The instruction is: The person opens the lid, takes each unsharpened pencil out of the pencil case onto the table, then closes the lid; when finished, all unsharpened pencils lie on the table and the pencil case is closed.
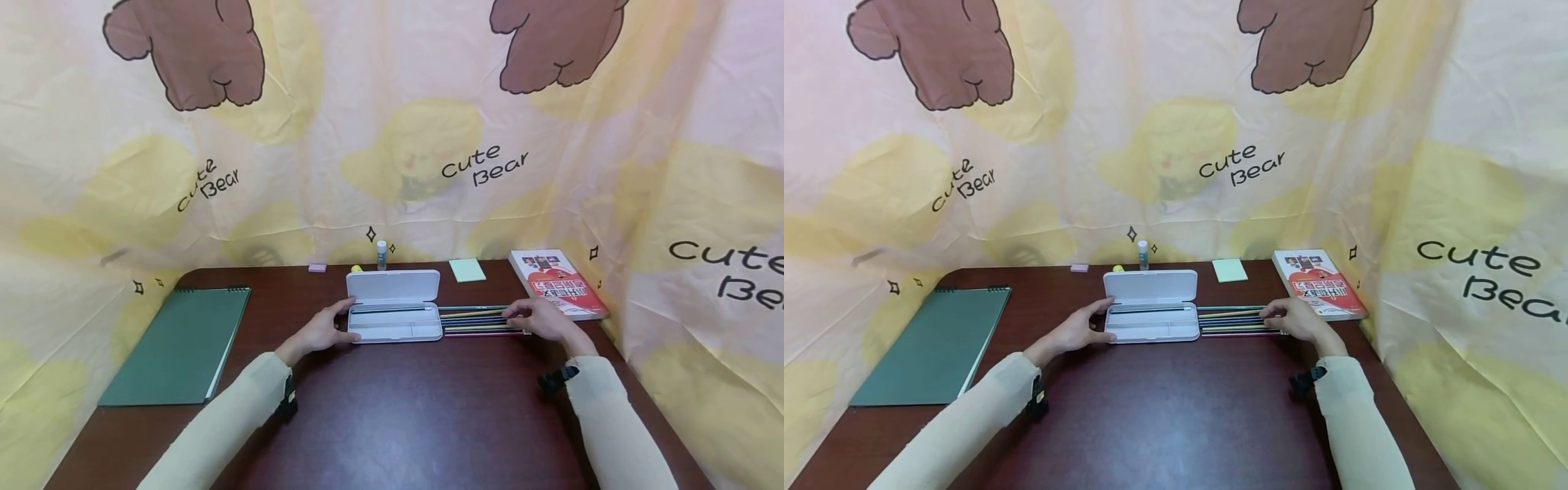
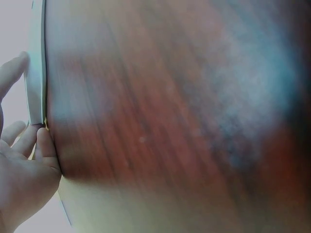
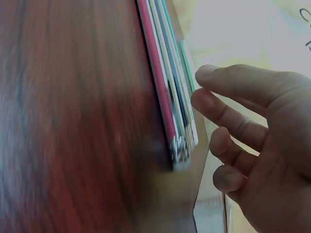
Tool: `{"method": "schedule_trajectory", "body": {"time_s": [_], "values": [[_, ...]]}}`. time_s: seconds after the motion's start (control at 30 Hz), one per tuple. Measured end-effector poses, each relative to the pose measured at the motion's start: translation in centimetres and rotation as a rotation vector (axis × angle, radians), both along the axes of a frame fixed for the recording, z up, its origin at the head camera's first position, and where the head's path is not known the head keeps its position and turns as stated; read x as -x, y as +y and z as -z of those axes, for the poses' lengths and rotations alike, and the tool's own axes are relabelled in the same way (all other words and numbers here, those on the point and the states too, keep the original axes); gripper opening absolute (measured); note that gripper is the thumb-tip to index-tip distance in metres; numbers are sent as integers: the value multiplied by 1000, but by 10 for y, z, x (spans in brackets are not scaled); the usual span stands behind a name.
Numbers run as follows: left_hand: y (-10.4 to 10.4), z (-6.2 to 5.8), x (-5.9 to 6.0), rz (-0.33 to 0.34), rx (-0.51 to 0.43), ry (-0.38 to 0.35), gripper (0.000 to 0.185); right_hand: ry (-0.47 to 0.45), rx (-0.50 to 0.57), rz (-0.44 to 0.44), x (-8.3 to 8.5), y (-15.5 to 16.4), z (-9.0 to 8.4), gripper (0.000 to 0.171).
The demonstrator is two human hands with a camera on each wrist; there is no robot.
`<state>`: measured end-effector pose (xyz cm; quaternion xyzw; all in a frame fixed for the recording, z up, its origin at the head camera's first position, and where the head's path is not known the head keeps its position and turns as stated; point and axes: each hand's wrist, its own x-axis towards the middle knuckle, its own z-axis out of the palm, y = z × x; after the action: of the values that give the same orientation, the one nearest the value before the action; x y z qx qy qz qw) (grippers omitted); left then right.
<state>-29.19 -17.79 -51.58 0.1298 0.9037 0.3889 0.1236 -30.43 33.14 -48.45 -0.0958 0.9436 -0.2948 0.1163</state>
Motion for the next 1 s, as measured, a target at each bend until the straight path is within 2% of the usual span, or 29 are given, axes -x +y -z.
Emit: {"method": "schedule_trajectory", "body": {"time_s": [0.17, 0.4, 0.6, 0.8, 1.0], "values": [[1, 0, -1, -3, 3, 2, 93, 9, 48, -25, 5, -18, -2, 25], [2, 0, -2, -16, 1, -2, 93, 75, 33, -67, 13, -56, -6, 25], [2, -1, -1, -6, -3, 11, 92, 85, 57, -120, 19, -88, -5, 23], [1, -3, -1, 6, 7, 24, 93, 150, 50, -196, 22, -120, -2, 21], [1, -2, -1, 8, 6, 20, 92, 154, 76, -235, 22, -144, -1, 22]]}}
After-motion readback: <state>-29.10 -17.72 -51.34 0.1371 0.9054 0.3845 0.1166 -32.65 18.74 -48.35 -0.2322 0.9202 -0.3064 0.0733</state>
